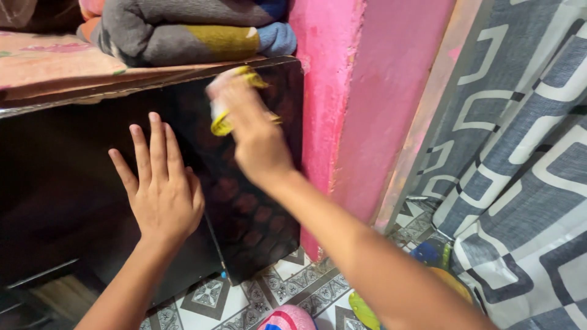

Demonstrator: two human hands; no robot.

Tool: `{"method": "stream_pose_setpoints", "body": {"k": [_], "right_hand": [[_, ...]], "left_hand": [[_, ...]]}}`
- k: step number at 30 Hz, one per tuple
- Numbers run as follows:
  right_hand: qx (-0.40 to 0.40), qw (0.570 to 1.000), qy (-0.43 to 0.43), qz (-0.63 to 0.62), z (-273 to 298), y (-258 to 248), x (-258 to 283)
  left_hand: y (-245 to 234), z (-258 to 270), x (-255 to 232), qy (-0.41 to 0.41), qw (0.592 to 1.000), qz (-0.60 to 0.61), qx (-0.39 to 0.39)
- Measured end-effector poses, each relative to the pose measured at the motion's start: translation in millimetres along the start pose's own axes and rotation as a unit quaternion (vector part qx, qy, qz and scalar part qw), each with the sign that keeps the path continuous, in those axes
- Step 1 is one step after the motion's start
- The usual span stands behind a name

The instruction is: The person wipes the front surface of a dark wooden cabinet using a cloth. They occasionally pick up a spray bottle to apply liquid to the cloth before continuing to wipe the furniture's surface.

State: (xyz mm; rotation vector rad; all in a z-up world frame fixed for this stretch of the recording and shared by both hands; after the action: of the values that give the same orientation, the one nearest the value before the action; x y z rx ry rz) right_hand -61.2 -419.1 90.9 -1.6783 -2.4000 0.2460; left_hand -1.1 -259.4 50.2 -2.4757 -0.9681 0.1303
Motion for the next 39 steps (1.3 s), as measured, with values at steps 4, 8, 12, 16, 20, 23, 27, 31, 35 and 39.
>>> {"method": "stream_pose_setpoints", "body": {"k": [4, 8, 12, 16, 20, 23, 27, 31, 35, 39], "right_hand": [[0.108, 0.987, -0.109, 0.035, 30.6, 3.9, 17.7], [0.087, 0.99, -0.075, 0.084, 39.5, -32.7, -17.3], [0.039, 0.995, 0.014, 0.093, 6.7, -42.5, -52.4], [-0.031, 0.994, 0.072, 0.079, 6.4, -32.7, -59.6], [-0.155, 0.969, 0.187, 0.048, 46.4, -14.2, -48.4], [-0.199, 0.95, 0.239, 0.038, 73.1, 11.5, -12.6], [-0.171, 0.967, 0.187, -0.006, 68.8, 55.6, 63.4], [-0.088, 0.989, 0.094, -0.069, 45.1, 115.0, 151.4], [0.011, 0.991, 0.007, -0.131, 31.9, 160.9, 230.3], [0.022, 0.991, -0.006, -0.129, 26.3, 171.7, 258.5]], "left_hand": [[2.8, 0.0, -9.1, 0.029, 0.999, -0.003, 0.025], [-0.8, -1.1, -7.1, 0.046, 0.998, -0.017, 0.036], [-1.4, -1.8, -11.0, 0.043, 0.998, -0.025, 0.027], [-12.0, -1.4, -6.8, 0.051, 0.998, -0.041, 0.012], [-34.4, 1.7, 16.2, 0.065, 0.997, -0.036, 0.015], [-54.8, 13.1, 41.5, 0.074, 0.995, -0.056, 0.029], [-81.2, 32.1, 78.6, 0.096, 0.983, -0.152, 0.034], [-106.1, 55.9, 115.1, 0.139, 0.948, -0.281, 0.048], [-137.8, 75.8, 163.1, 0.108, 0.951, -0.279, 0.073], [-164.3, 90.4, 194.7, 0.099, 0.942, -0.31, 0.081]]}}
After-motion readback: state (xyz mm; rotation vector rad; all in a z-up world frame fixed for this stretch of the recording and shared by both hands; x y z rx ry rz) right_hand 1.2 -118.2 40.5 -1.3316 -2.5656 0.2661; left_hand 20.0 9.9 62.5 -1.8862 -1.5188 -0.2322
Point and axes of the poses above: each hand's wrist, its own z-axis away from the middle knuckle, its own y-axis out of the palm, x = y × z, the point moved 5 cm from there along -z, towards the middle knuckle, and after that the axes turned 9 degrees about -z, right-handed, at the moved point
